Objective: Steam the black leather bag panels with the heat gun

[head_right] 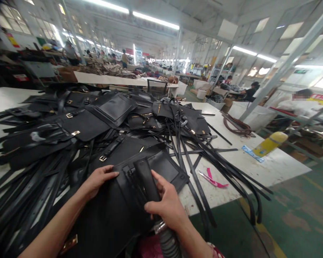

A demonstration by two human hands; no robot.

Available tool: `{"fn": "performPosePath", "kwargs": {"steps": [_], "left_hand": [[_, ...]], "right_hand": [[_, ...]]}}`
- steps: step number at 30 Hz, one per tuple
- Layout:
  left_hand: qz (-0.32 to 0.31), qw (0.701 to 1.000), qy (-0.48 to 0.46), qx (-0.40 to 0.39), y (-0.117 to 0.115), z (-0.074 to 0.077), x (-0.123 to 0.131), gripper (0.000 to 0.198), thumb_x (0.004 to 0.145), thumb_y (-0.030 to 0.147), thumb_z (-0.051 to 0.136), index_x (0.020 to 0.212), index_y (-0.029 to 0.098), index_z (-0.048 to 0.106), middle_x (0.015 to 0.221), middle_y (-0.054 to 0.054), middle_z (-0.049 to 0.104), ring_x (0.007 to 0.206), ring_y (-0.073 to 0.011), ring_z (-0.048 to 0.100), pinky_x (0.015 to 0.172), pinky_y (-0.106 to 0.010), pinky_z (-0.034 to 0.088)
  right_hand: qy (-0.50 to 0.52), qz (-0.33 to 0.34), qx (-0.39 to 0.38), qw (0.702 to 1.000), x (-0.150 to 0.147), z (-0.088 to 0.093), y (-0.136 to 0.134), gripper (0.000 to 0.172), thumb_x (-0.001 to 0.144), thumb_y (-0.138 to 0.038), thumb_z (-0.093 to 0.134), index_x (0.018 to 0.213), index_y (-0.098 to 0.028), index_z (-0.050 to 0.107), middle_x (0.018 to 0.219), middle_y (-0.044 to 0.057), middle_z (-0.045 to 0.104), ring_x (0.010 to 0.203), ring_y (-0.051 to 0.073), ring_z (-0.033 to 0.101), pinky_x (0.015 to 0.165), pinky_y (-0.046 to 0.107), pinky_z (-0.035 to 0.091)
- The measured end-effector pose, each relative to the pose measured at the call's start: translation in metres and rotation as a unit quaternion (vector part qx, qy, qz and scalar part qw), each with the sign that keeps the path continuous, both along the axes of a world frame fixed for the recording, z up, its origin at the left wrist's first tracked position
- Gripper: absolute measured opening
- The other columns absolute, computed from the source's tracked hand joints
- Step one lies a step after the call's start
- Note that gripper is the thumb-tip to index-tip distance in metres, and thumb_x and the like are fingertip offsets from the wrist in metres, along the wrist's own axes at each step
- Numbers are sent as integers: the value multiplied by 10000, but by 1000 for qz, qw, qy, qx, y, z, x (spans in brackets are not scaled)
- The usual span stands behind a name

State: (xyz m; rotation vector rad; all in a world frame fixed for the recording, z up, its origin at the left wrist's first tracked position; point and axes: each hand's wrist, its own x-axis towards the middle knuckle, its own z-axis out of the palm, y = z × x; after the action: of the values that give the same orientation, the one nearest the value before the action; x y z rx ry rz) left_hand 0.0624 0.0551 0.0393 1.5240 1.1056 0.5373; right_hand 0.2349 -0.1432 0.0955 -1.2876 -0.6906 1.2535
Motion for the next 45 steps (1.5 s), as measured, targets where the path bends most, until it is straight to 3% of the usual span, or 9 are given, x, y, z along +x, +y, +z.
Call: {"fn": "performPosePath", "kwargs": {"steps": [5,15,20,26,34,37,40,43,45], "left_hand": [[-69,971,-55,-220,-4,2,5,210,468,205,724,658,153,652,624,-34,686,557,-195,607,577,-302,458],[-7,975,-88,-202,-16,-15,13,172,450,160,709,601,140,629,528,5,652,479,-147,566,519,-255,416],[-16,974,-118,-194,-24,-17,10,221,478,179,717,680,127,645,605,-14,679,535,-166,593,571,-280,443],[-13,968,-142,-207,-24,-20,9,208,495,145,711,692,121,649,608,-18,686,530,-157,593,565,-271,444],[-15,961,-148,-234,-24,-19,6,223,518,157,699,729,131,632,641,-18,687,613,-193,624,670,-327,472],[-34,975,-112,-189,-20,-19,7,264,549,216,674,793,127,630,702,-37,683,661,-213,624,705,-352,471],[-28,999,-23,-10,-14,-16,9,470,556,265,663,1008,159,593,895,-56,659,833,-241,607,787,-368,447],[-30,975,73,208,-10,-10,15,532,551,283,664,1068,218,558,1043,-52,589,947,-241,561,852,-357,407],[-57,970,109,211,-8,-8,20,438,542,283,665,968,226,583,974,-30,598,911,-234,568,832,-344,410]], "right_hand": [[40,-24,-6,999,-10,-19,-5,890,525,-40,683,1321,-225,330,871,9,632,475,98,533,362,206,455],[61,-11,-20,998,-25,-11,-27,866,489,35,657,1275,-233,412,968,19,632,726,150,609,499,181,480],[44,-11,-8,999,-42,-19,-6,861,528,-15,656,1300,-266,368,886,-13,627,484,82,529,359,171,414],[39,-18,-9,999,-53,-13,-17,823,529,28,618,1278,-243,411,996,-1,635,749,126,598,571,184,484],[-66,-112,7,991,-30,-21,-9,811,593,-33,586,1329,-247,322,1105,45,592,595,101,560,444,194,450],[-58,-100,-7,993,-23,-22,-21,826,585,-31,595,1328,-248,307,957,21,626,575,115,562,427,200,445],[-48,-91,-18,995,-21,-24,-35,818,577,-16,588,1319,-229,318,876,8,620,594,123,570,444,201,444],[-52,-94,-24,994,-21,-28,-43,803,574,5,571,1305,-234,341,873,0,616,656,131,589,532,220,472],[-58,-98,-26,993,-23,-32,-45,802,566,16,566,1297,-237,354,862,-8,614,699,140,599,600,239,484]]}}
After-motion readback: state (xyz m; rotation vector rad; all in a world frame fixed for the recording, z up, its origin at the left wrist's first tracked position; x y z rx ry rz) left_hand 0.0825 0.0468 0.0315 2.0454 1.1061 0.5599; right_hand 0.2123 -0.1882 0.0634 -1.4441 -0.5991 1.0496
